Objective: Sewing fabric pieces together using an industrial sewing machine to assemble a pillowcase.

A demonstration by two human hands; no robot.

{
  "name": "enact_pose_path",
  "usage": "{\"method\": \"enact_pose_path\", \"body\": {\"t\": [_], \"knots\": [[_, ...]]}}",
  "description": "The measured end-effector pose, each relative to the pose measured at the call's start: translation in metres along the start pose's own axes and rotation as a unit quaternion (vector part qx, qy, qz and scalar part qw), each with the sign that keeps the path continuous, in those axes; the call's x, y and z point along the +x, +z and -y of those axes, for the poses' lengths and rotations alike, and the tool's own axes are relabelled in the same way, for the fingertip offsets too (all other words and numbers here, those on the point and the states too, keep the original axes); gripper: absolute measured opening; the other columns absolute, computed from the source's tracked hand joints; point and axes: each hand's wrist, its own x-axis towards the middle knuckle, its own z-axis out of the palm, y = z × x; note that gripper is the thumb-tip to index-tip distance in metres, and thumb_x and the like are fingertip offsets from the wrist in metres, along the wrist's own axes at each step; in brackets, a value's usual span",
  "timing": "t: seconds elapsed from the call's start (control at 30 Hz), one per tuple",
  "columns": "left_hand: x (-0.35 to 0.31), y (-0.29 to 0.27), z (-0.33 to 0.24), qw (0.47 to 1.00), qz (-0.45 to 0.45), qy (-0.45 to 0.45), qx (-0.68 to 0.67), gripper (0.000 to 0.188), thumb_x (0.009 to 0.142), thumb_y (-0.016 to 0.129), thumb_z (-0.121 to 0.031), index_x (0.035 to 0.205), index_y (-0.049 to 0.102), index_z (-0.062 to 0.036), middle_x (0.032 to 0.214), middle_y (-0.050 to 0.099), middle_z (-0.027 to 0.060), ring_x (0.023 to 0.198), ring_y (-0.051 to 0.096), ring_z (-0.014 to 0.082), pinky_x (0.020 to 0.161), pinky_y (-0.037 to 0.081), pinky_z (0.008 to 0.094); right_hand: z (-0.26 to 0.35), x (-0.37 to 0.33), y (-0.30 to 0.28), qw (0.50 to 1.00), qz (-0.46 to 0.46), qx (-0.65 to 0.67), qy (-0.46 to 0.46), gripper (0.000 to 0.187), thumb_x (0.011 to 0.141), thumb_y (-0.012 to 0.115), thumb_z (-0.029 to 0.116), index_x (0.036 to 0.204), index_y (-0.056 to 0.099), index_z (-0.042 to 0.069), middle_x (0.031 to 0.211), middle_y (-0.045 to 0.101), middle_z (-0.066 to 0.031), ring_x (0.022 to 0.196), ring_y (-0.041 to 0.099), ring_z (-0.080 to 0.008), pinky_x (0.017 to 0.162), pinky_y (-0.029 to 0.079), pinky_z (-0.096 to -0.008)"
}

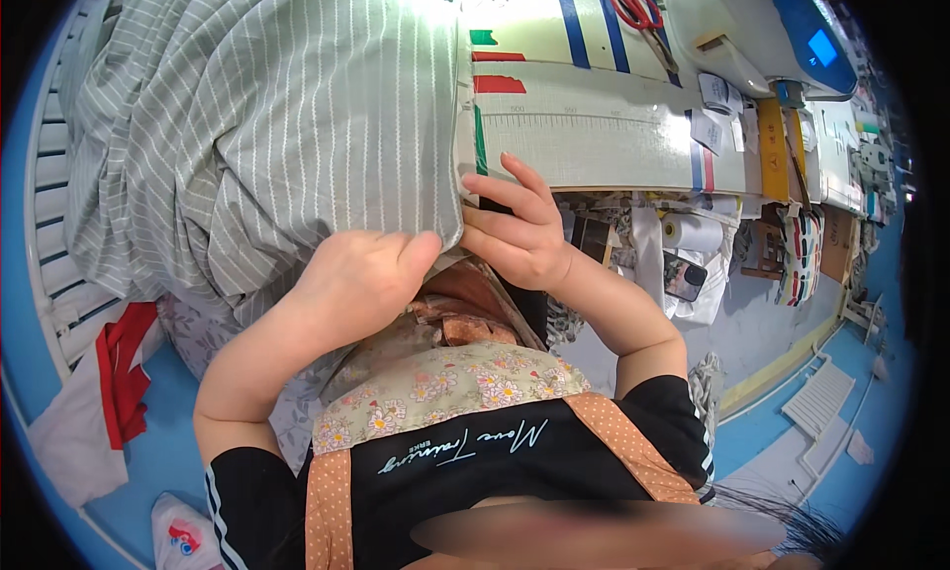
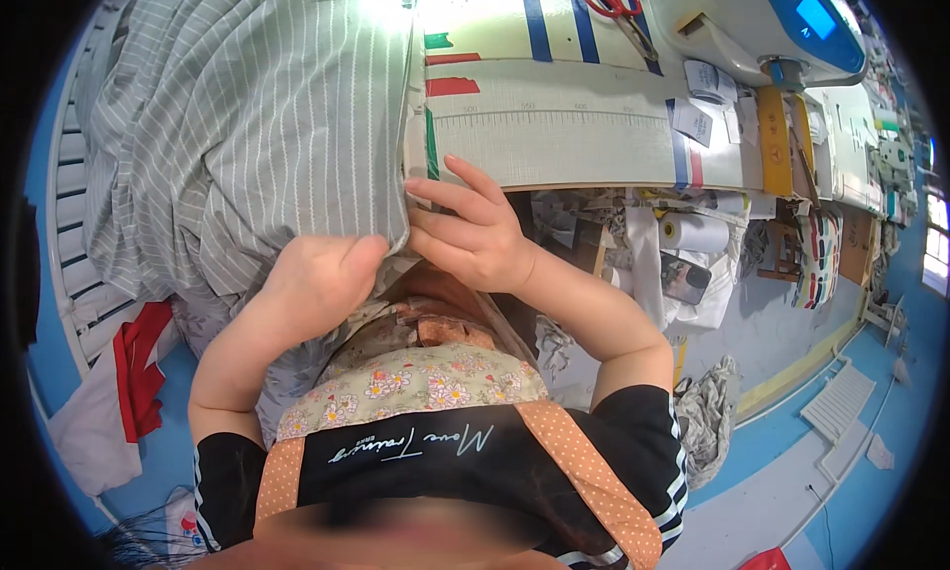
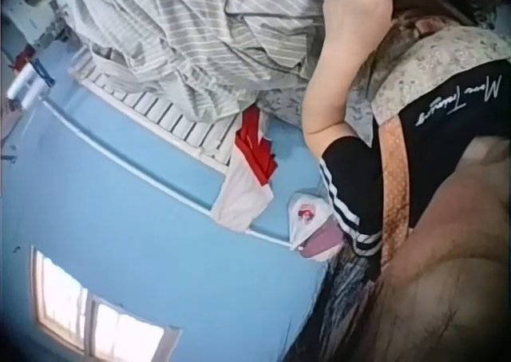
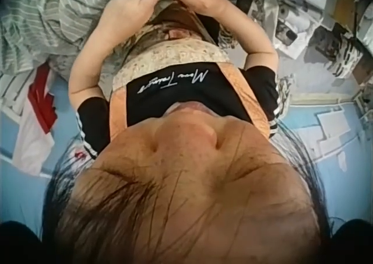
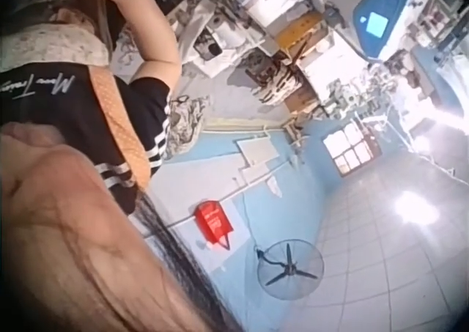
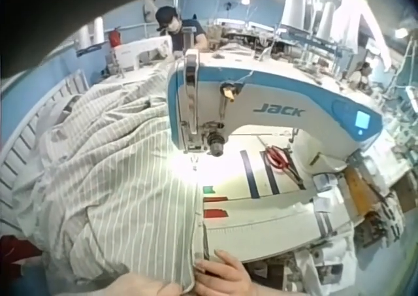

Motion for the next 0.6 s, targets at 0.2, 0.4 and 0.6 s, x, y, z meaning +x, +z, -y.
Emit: {"method": "enact_pose_path", "body": {"t": [0.2, 0.4, 0.6], "knots": [[0.017, -0.014, -0.002, 0.987, 0.151, 0.006, 0.054, 0.014, 0.083, 0.064, -0.008, 0.093, 0.055, -0.0045, 0.061, 0.063, 0.0131, 0.058, 0.067, 0.0352, 0.050, 0.051, 0.0456, -0.007, 0.004, -0.005, 0.998, 0.040, 0.033, -0.035, 0.016, 0.070, 0.070, 0.013, 0.085, 0.073, 0.007, 0.094, 0.072, -0.0043, 0.120, 0.067, -0.0294, 0.117, 0.040, -0.0595], [0.030, -0.018, -0.001, 0.975, 0.218, -0.007, 0.043, 0.013, 0.085, 0.062, -0.010, 0.095, 0.055, -0.0042, 0.062, 0.065, 0.0148, 0.060, 0.068, 0.0370, 0.051, 0.051, 0.0486, -0.016, 0.012, -0.009, 0.993, 0.076, 0.064, -0.067, 0.014, 0.069, 0.069, 0.012, 0.081, 0.069, 0.007, 0.086, 0.067, -0.0035, 0.115, 0.069, -0.0285, 0.115, 0.042, -0.0601], [0.034, -0.023, 0.010, 0.966, 0.260, -0.008, 0.005, 0.014, 0.089, 0.061, -0.014, 0.098, 0.056, -0.0044, 0.065, 0.066, 0.0164, 0.064, 0.069, 0.0386, 0.056, 0.052, 0.0511, -0.018, 0.017, -0.010, 0.989, 0.087, 0.095, -0.076, 0.016, 0.069, 0.070, 0.012, 0.084, 0.070, 0.005, 0.086, 0.067, -0.0041, 0.106, 0.071, -0.0267, 0.110, 0.047, -0.0589]]}}
